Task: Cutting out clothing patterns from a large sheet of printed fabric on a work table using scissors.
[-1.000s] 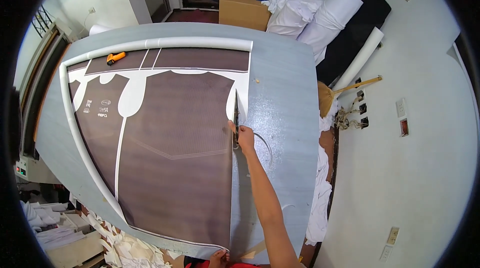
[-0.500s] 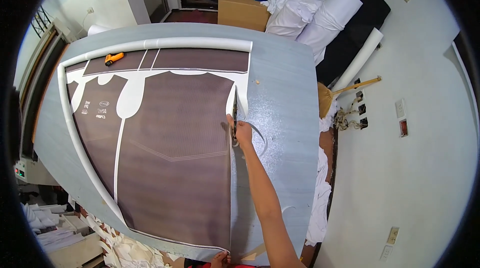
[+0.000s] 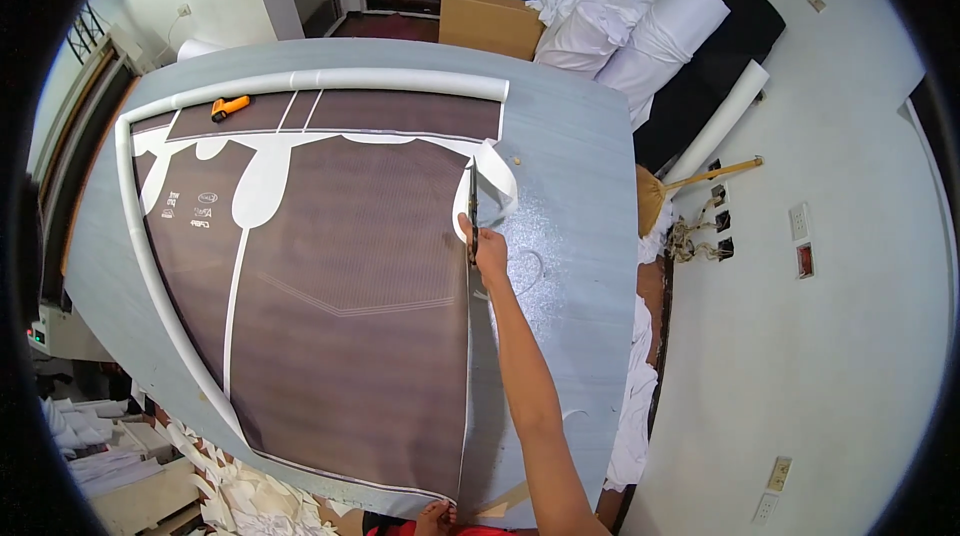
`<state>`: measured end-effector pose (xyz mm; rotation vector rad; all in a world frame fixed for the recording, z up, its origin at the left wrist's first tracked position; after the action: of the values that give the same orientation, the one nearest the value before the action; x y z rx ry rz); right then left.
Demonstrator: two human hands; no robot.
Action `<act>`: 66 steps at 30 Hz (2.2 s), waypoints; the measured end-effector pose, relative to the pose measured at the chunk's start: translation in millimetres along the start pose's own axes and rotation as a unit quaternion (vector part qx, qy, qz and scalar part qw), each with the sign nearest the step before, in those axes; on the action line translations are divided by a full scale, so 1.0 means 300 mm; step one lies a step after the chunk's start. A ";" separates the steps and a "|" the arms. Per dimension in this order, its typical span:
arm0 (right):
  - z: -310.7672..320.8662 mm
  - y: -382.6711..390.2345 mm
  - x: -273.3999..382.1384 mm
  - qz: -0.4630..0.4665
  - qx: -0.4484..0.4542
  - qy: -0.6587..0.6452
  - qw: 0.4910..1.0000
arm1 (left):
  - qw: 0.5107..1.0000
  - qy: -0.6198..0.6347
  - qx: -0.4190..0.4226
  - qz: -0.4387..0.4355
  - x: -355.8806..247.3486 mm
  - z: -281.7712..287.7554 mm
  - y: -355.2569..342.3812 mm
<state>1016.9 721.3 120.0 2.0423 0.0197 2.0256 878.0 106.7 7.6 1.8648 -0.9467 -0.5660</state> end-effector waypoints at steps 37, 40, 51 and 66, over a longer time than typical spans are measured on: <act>0.348 1.630 0.441 0.012 0.318 -0.338 0.886 | 0.801 -0.418 0.143 -0.405 -0.688 -0.936 0.881; 0.311 1.742 0.544 0.059 0.371 -0.282 0.883 | 0.749 -0.398 0.244 -0.470 -0.637 -1.028 1.112; 0.165 1.981 0.617 0.329 0.244 0.025 0.912 | 0.709 -0.377 0.219 -0.554 -0.581 -0.828 1.452; 0.098 2.177 0.557 0.373 0.133 0.166 0.903 | 0.703 -0.366 0.219 -0.569 -0.510 -0.593 1.463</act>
<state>935.8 118.3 411.8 2.0092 -0.5284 2.9616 751.0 209.1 477.9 2.6127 -0.2066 -2.1042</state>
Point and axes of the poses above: each hand's wrist, its own y-axis away from the middle knuckle, its own z-axis out of the back of the hand, x = y × z, the point moved 5 cm from there along -y, towards the middle knuckle, and after that the axes turned 12 degrees about z, right-handed, at the moved point
